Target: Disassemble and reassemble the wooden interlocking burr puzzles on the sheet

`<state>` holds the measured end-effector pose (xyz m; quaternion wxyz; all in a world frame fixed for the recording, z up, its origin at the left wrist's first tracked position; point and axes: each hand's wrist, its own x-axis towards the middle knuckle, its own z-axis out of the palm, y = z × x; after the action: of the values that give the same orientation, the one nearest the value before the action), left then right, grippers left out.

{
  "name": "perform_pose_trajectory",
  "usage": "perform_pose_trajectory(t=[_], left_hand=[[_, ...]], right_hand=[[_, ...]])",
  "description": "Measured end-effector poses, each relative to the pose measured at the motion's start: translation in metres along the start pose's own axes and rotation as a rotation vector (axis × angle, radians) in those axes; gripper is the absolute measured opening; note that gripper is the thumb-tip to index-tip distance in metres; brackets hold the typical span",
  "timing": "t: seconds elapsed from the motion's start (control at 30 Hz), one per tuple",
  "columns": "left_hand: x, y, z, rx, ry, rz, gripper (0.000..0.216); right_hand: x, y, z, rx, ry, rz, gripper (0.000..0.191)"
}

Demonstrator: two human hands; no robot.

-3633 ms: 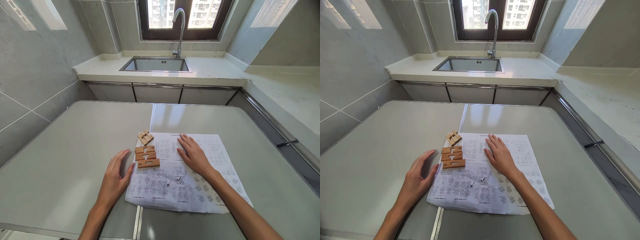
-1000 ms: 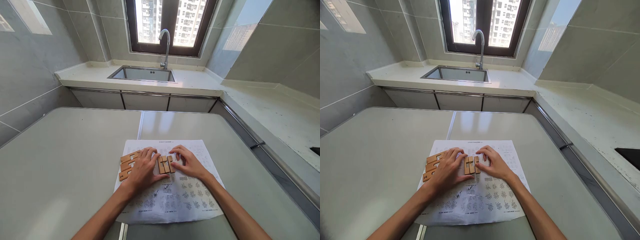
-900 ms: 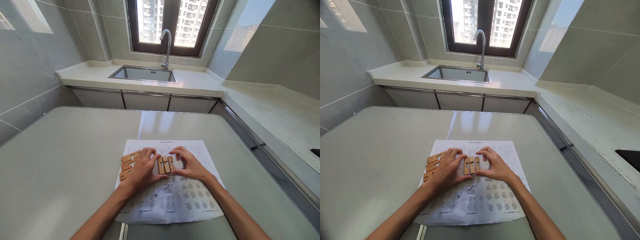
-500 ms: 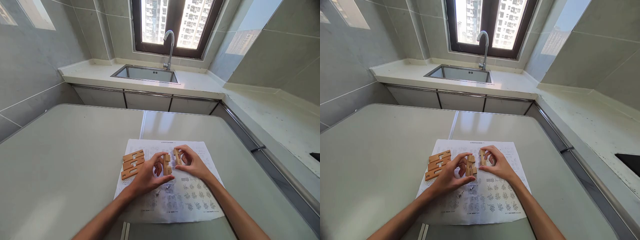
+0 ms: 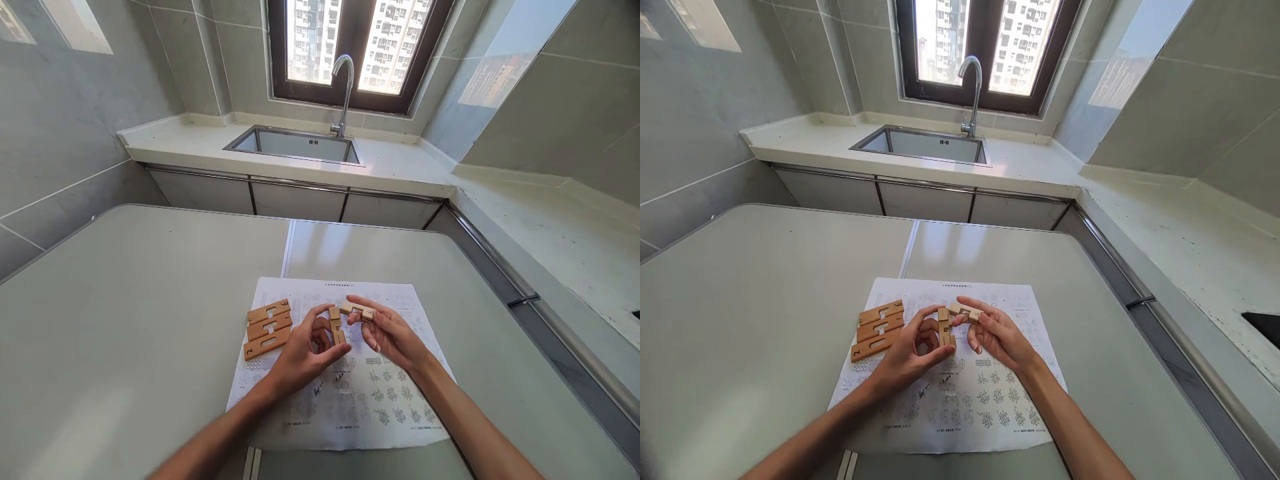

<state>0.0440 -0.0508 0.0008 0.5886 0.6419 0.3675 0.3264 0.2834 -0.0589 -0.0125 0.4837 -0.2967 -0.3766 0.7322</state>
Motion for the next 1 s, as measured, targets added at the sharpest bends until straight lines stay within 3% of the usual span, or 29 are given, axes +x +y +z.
perform_pose_trajectory(t=[0.37, 1.0], left_hand=[[-0.002, -0.001, 0.002, -0.018, -0.011, -0.022, 0.071], [-0.003, 0.007, 0.002, -0.01, -0.003, -0.061, 0.069]], right_hand=[[0.001, 0.007, -0.002, -0.125, -0.017, 0.091, 0.052], [0.003, 0.015, 0.004, -0.328, -0.026, -0.002, 0.042]])
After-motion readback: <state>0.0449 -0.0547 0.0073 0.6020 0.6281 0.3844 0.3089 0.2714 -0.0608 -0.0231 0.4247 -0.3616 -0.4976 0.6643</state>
